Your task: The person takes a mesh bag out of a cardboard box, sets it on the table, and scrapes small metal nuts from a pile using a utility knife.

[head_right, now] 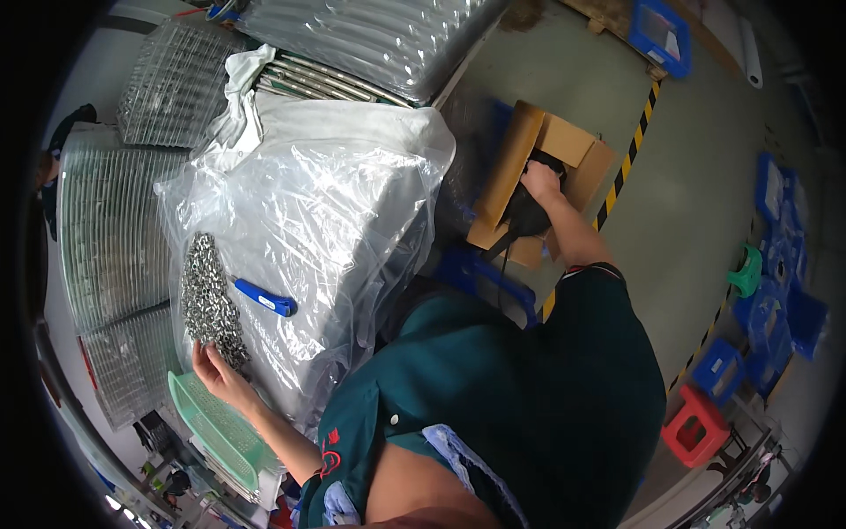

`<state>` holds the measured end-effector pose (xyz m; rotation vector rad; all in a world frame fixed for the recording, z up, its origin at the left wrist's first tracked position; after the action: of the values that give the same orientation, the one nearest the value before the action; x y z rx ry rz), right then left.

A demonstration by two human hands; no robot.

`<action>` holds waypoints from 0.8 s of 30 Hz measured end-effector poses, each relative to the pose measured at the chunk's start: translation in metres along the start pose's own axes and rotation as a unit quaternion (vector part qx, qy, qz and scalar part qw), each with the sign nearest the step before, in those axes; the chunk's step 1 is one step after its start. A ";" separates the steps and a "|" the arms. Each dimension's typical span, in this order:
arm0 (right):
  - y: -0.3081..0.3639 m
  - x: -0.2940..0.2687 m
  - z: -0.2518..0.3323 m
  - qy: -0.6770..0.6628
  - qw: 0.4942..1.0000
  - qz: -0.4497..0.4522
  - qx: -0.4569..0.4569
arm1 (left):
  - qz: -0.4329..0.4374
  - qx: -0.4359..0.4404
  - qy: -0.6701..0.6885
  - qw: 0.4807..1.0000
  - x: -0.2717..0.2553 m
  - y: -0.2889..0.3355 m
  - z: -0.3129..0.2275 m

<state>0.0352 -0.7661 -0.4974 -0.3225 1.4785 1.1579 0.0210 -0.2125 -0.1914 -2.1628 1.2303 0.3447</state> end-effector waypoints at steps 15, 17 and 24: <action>0.207 -0.187 0.013 -0.169 0.955 -0.180 -0.166 | 0.049 0.077 0.108 0.990 0.001 0.005 -0.009; 0.240 -0.215 0.016 -0.210 0.939 -0.187 -0.197 | 0.059 0.066 0.116 0.989 0.003 0.007 -0.012; 0.315 -0.327 0.064 -0.275 0.911 -0.121 -0.282 | 0.063 0.079 0.123 0.987 0.000 0.010 -0.020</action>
<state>-0.0672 -0.6979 -0.0563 -0.5058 0.5762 1.3196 0.0111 -0.2294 -0.1798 -2.0399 1.4820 0.0278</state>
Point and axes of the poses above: each hand's wrist, its own y-axis away from the middle knuckle, its own x-axis out of the palm, z = x × y, the point moved 2 cm from there along -y, towards the middle knuckle, and after that the axes turned 8 degrees about y, right-handed, at the moved point
